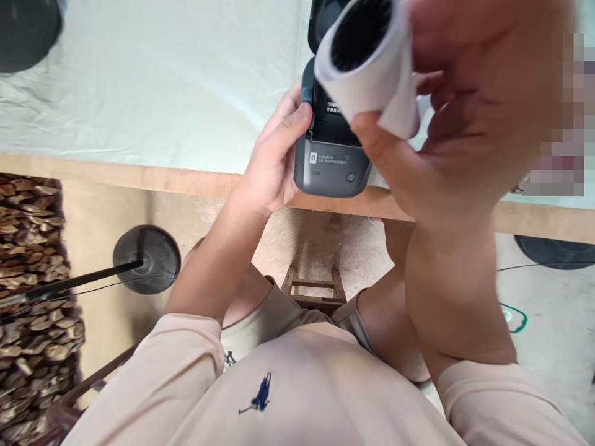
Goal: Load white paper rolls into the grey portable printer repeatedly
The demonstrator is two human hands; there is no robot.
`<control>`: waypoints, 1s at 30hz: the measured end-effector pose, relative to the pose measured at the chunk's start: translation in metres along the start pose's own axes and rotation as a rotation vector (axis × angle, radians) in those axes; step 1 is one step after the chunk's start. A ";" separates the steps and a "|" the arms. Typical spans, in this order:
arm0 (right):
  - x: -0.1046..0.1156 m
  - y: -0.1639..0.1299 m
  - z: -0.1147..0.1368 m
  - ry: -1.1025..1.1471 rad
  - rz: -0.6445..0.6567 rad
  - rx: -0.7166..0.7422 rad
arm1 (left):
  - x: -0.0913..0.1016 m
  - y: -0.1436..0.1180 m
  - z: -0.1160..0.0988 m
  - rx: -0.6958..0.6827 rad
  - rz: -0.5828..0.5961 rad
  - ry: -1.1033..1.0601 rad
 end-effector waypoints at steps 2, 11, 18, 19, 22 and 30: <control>-0.004 -0.002 0.011 -0.227 0.106 0.213 | -0.002 -0.001 0.001 0.013 0.032 0.021; -0.005 0.005 0.002 -0.709 0.214 0.300 | 0.003 -0.002 0.002 0.018 0.008 -0.013; -0.009 -0.001 0.007 -0.659 0.135 0.403 | 0.003 -0.002 -0.001 0.041 -0.047 -0.003; -0.010 -0.003 0.008 -0.659 0.160 0.404 | 0.002 -0.002 -0.001 0.022 -0.023 -0.002; -0.012 -0.009 0.010 -0.664 0.261 0.385 | 0.002 -0.003 0.001 0.038 0.036 0.043; 0.004 -0.012 0.014 -0.345 0.084 0.351 | 0.007 -0.005 -0.002 0.062 0.071 0.186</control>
Point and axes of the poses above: each hand's wrist, its own y-axis towards the middle knuckle, its own x-axis out of the back of the hand, z = x × y, the point moved 4 cm from there along y, towards the middle knuckle, and after that the axes turned 4 degrees about -z, right-handed, at the moved point
